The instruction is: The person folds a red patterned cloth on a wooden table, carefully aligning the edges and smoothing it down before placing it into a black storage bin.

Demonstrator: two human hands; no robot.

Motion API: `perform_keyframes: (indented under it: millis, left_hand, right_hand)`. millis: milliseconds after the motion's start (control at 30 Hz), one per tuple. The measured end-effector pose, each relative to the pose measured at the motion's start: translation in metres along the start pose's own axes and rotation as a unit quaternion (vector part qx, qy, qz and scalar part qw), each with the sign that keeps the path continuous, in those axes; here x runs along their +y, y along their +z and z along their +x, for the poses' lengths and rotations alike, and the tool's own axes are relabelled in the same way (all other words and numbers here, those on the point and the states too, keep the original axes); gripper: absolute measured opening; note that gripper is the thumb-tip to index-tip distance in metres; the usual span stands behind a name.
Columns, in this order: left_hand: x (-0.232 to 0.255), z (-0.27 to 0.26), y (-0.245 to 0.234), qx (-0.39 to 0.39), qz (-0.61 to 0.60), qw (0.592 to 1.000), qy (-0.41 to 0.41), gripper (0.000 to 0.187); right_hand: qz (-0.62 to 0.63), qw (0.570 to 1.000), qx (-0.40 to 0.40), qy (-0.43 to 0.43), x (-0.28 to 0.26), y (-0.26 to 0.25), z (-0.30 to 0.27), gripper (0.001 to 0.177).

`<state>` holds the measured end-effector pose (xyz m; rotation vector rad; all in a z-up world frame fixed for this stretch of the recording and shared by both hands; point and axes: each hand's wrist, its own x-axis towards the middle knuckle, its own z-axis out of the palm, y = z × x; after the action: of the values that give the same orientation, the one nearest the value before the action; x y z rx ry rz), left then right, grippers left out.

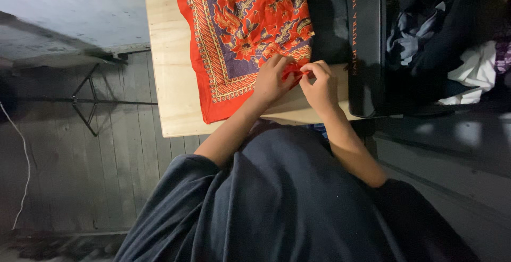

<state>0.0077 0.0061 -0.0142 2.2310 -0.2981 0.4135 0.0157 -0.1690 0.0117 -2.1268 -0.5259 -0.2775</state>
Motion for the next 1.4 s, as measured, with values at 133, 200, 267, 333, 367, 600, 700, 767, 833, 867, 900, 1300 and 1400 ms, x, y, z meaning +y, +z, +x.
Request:
perform_keyframes:
  millis: [133,200,267,333,367,600,700,767,833,867,900,1300,1400]
  left_hand:
    - [0.007,0.005,0.000,0.023,0.042,0.997,0.053,0.046]
    - [0.006,0.006,0.001,0.017,0.070,0.996,0.059,0.046]
    - [0.003,0.004,0.004,0.009,0.084,0.995,0.048,0.046]
    - [-0.004,0.002,0.006,0.009,0.039,0.998,0.039,0.042]
    - [-0.007,0.001,0.007,0.009,0.018,0.999,0.034,0.041]
    - [-0.004,0.002,0.003,0.005,0.017,0.999,0.047,0.034]
    - [-0.002,0.002,0.004,0.003,0.010,0.998,0.064,0.028]
    - [-0.002,0.002,0.006,-0.004,0.017,0.998,0.058,0.024]
    - [-0.002,0.002,0.007,-0.007,0.030,0.998,0.054,0.022]
    - [-0.003,0.002,0.008,-0.009,0.036,0.998,0.052,0.021]
    - [-0.004,0.003,0.008,-0.010,0.044,0.998,0.049,0.022]
    - [-0.068,-0.043,0.005,0.017,0.123,0.992,0.010,0.038]
    - [-0.109,-0.081,-0.003,0.016,0.162,0.986,-0.033,0.032]
  right_hand:
    - [0.011,1.000,0.011,0.007,-0.002,0.001,-0.003,0.015]
    - [0.011,1.000,0.012,0.024,-0.002,0.001,-0.004,0.014]
    - [0.007,0.999,0.016,0.028,-0.002,0.002,-0.004,0.013]
    - [-0.008,0.999,0.018,0.025,-0.001,0.002,-0.005,0.014]
    - [-0.021,0.999,0.017,0.021,0.000,0.001,-0.005,0.017]
    - [-0.107,0.993,0.022,0.041,-0.004,0.012,-0.009,0.042]
    - [-0.116,0.991,0.001,0.061,0.000,0.016,-0.006,0.049]
    - [-0.118,0.992,0.000,0.049,0.003,0.015,-0.006,0.051]
    - [-0.116,0.992,-0.004,0.052,0.005,0.016,-0.008,0.048]
    - [-0.113,0.992,-0.006,0.060,0.005,0.017,-0.010,0.044]
    - [-0.110,0.992,-0.008,0.067,0.005,0.017,-0.011,0.040]
    - [-0.149,0.986,0.060,0.046,0.033,0.006,-0.015,0.010]
    - [-0.197,0.976,0.041,0.086,0.044,0.007,-0.025,0.013]
